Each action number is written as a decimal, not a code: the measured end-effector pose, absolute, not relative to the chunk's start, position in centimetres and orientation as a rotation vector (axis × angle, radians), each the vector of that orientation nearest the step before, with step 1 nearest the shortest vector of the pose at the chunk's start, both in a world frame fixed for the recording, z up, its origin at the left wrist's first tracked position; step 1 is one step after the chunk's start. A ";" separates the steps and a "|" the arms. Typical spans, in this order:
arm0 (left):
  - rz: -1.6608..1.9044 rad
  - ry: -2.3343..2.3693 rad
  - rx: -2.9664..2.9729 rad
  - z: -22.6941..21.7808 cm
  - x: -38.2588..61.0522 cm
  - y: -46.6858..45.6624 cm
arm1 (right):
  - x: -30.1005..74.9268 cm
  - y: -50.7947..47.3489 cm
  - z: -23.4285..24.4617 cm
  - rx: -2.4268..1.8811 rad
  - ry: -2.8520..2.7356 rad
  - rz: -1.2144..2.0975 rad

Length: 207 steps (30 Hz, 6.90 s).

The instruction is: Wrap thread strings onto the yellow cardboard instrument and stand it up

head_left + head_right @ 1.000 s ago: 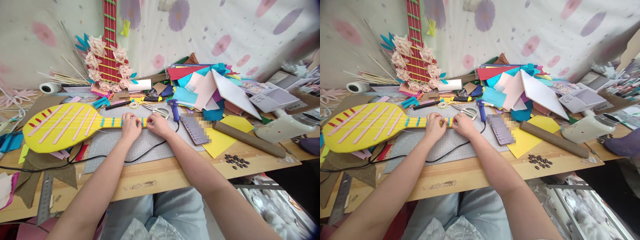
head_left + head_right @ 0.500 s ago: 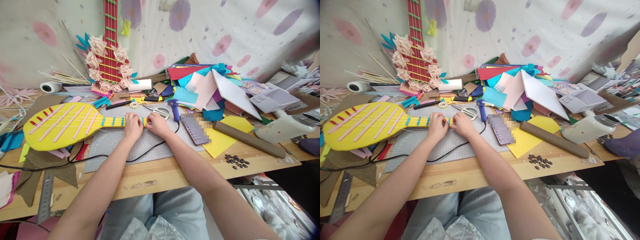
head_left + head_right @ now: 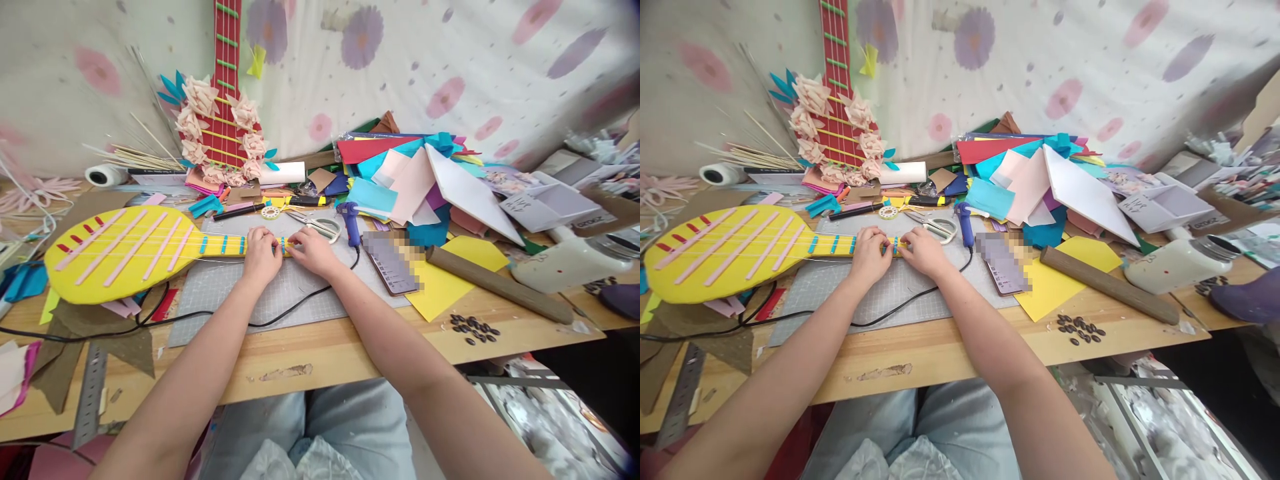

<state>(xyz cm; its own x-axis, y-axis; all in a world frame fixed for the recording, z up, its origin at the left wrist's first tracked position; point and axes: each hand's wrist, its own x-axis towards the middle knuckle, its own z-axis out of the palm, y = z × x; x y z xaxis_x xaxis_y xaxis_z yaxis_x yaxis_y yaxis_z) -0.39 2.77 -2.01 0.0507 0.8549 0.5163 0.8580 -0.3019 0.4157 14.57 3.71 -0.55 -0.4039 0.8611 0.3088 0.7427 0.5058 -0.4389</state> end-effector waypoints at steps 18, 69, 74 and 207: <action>-1.088 -1.917 -2.261 -2.0 0.0 3.2 | 12.8 4.1 -1.1 -1.399 -2.243 0.160; -1.395 -1.939 -2.249 -1.5 -1.8 3.8 | 19.2 0.0 3.9 -1.965 -2.413 0.096; -1.394 -1.922 -2.261 -1.4 -1.8 3.7 | 19.7 -0.2 3.8 -1.963 -2.547 -0.002; -0.898 -1.708 -2.539 -1.4 -1.9 1.5 | 16.1 5.9 -2.9 -1.766 -1.700 0.215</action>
